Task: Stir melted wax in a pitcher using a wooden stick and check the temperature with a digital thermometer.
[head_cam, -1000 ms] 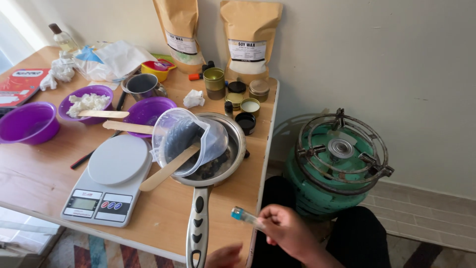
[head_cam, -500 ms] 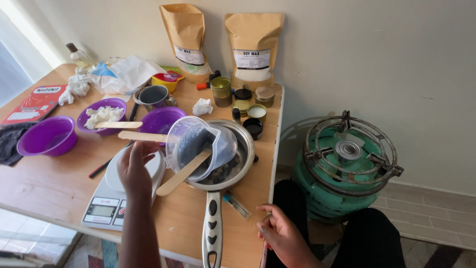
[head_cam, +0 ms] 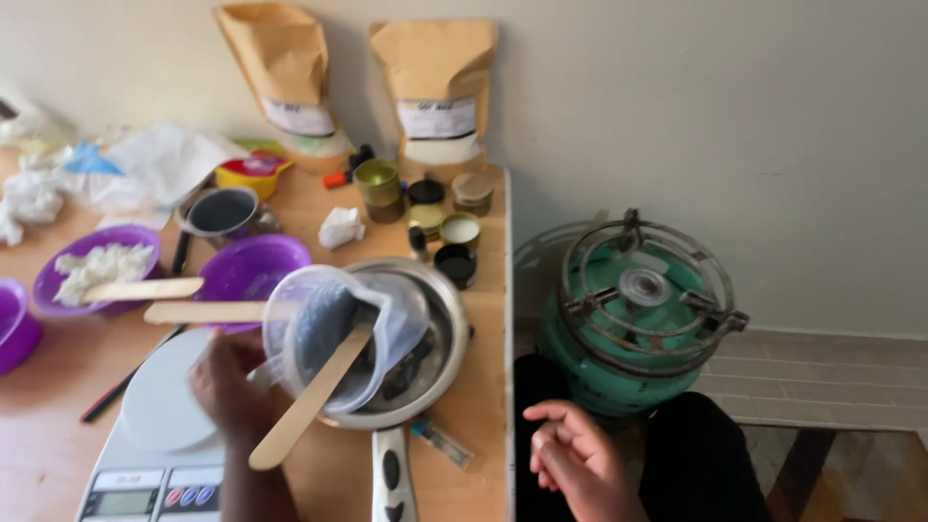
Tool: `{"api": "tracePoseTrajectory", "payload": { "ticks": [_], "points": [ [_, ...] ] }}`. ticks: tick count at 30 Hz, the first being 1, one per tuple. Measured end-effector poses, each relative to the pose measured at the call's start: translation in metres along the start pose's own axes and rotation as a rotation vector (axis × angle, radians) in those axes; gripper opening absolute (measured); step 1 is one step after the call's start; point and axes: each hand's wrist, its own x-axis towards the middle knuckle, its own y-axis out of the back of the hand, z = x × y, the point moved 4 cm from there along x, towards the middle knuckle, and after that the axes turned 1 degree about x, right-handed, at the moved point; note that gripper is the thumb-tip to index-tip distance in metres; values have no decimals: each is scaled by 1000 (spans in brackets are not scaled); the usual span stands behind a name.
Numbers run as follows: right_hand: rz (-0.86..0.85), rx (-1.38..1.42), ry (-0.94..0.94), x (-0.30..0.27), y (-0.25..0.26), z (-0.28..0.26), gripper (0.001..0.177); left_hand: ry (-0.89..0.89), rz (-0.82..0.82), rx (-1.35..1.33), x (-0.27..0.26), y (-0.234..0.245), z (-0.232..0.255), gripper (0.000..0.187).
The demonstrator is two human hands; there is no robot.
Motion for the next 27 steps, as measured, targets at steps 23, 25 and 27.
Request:
{"api": "tracePoseTrajectory", "payload": {
  "ticks": [23, 25, 27],
  "points": [
    [-724, -895, 1146, -21, -178, -112, 20, -456, 25, -344, -44, -22, 62, 44],
    [-707, -693, 337, -7, -180, -133, 27, -451, 24, -348, -43, -22, 59, 44],
    [-620, -436, -440, -5, -168, -121, 37, -448, 32, -354, -42, -22, 59, 45]
  ]
}}
